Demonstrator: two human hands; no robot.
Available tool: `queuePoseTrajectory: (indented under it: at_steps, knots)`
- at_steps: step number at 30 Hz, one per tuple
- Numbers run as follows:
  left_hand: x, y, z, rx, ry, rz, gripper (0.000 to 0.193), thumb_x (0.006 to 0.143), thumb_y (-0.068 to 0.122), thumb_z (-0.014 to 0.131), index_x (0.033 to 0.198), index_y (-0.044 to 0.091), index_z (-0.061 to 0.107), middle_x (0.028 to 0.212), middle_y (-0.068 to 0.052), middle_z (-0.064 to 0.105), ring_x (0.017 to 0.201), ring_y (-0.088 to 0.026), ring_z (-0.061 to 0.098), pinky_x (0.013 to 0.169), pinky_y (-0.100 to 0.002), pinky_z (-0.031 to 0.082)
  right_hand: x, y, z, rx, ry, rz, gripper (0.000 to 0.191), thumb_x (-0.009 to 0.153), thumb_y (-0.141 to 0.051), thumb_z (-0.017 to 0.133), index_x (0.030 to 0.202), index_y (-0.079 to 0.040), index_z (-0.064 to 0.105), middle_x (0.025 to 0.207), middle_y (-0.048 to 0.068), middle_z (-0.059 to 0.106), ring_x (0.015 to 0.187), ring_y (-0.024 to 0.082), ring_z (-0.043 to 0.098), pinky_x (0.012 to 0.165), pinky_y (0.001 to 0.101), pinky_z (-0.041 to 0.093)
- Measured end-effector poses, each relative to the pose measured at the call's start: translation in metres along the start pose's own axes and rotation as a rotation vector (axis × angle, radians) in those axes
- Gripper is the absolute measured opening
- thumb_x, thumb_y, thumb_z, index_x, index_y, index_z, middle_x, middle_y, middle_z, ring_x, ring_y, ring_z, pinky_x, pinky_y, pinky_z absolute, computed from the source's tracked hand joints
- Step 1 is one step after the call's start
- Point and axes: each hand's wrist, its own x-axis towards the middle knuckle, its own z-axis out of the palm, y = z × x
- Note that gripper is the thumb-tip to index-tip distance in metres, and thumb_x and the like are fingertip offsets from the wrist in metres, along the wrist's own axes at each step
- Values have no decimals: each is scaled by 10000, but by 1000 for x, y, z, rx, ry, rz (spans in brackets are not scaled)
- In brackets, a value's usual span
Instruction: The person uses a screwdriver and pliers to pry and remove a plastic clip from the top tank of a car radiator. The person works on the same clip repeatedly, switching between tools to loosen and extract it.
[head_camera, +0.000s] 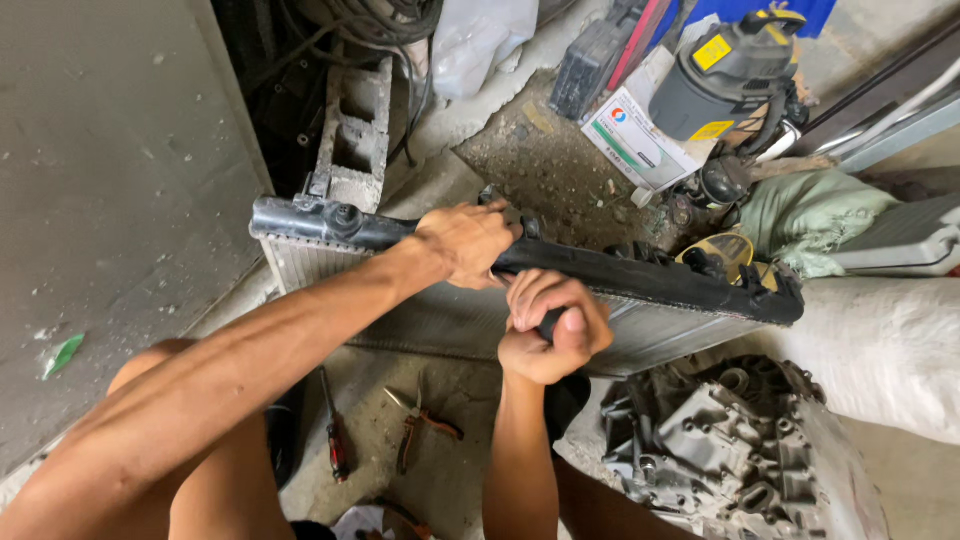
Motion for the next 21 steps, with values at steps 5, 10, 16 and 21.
queuePoseTrajectory:
  at_steps: [5, 10, 16, 21]
  knots:
    - [-3, 4, -2, -31, -35, 9, 707, 835, 595, 738, 1199, -3, 638, 1246, -200, 666, 1347, -345, 526, 1067, -477, 469, 21, 1, -8, 11, 81, 124, 445, 1023, -329, 523, 704, -33, 427, 565, 58, 396, 434, 148, 306, 415, 310, 257]
    - [-8, 9, 0, -36, 2, 0, 758, 845, 673, 675, 1137, -27, 679, 1264, -244, 638, 1382, -371, 468, 1094, -481, 430, 41, 11, -10, -2, 112, 308, 396, 1016, -313, 488, 725, -54, 417, 575, 37, 362, 432, 150, 289, 401, 311, 243]
    - [-20, 13, -1, -136, 13, -4, 701, 901, 631, 607, 1110, -33, 697, 1262, -274, 629, 1379, -400, 462, 1108, -485, 409, 58, 23, -13, -113, 208, 424, 411, 1016, -329, 462, 706, -62, 428, 548, 50, 359, 405, 155, 314, 366, 319, 248]
    - [-30, 16, -12, -140, 19, 1, 584, 877, 520, 655, 1111, -12, 706, 1257, -264, 639, 1343, -388, 516, 1104, -466, 445, 70, 30, -22, -56, 282, 490, 416, 1015, -347, 451, 693, -83, 432, 544, 39, 366, 392, 143, 314, 344, 314, 246]
